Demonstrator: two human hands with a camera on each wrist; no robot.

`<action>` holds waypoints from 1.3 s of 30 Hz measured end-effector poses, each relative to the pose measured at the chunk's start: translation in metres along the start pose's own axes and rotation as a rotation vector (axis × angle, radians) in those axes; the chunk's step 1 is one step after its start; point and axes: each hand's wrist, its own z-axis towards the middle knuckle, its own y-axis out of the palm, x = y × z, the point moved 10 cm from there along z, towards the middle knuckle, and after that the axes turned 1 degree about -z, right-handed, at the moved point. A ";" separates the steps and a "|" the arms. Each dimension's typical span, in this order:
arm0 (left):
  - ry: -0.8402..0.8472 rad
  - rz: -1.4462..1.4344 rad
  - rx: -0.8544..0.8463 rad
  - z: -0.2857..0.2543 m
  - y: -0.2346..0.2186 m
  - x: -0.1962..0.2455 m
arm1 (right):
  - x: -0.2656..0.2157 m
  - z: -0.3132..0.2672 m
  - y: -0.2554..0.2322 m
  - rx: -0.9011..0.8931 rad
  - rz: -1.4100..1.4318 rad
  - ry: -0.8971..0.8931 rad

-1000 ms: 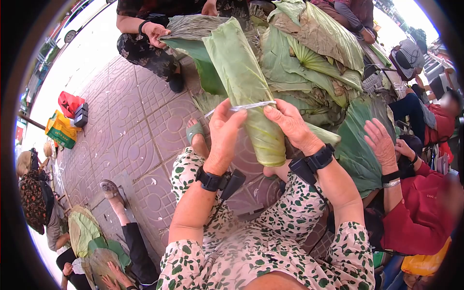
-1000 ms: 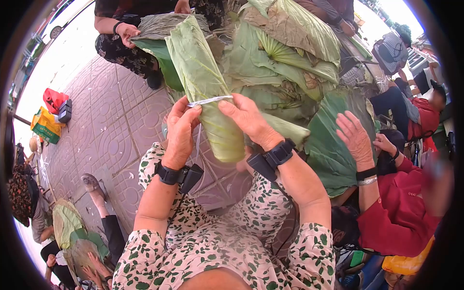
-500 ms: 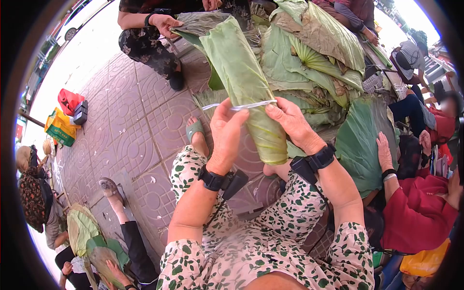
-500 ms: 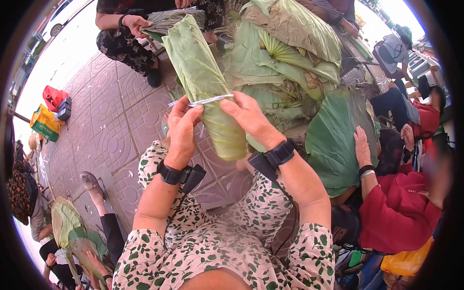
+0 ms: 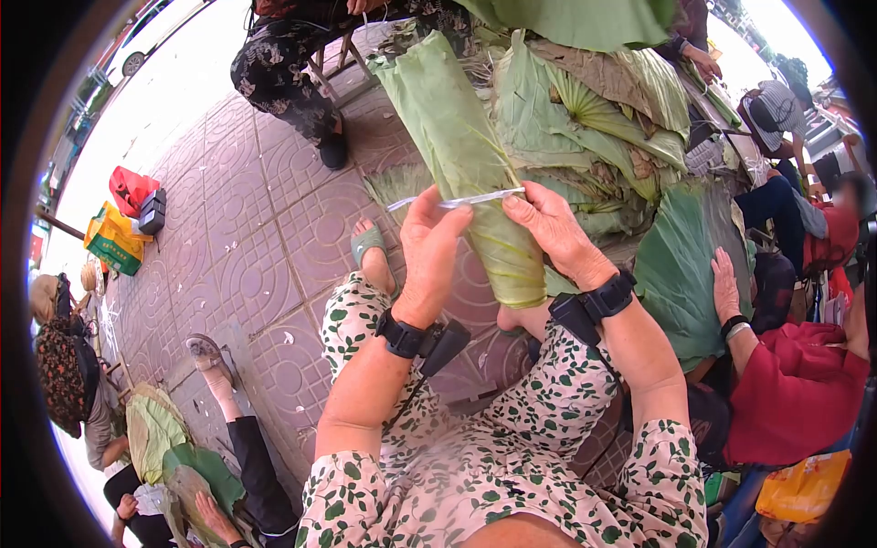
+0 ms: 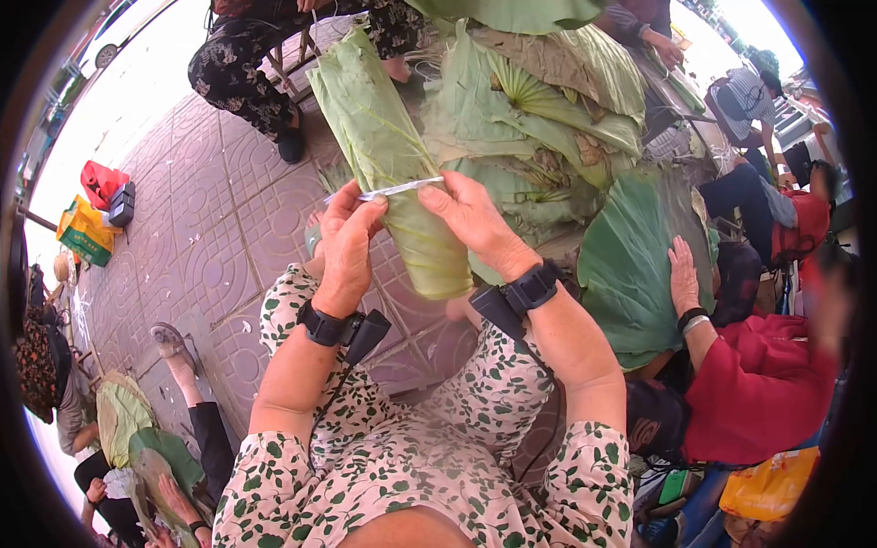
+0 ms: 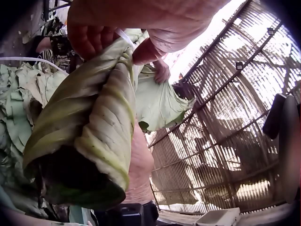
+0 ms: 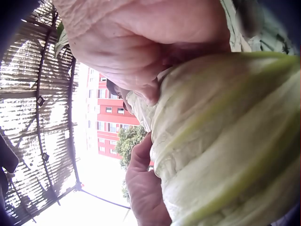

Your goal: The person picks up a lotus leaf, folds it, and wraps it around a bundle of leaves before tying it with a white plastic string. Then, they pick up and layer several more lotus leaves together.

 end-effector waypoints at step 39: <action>-0.108 0.570 -0.254 -0.014 0.013 -0.049 | 0.056 -0.007 -0.032 -0.140 -0.214 0.078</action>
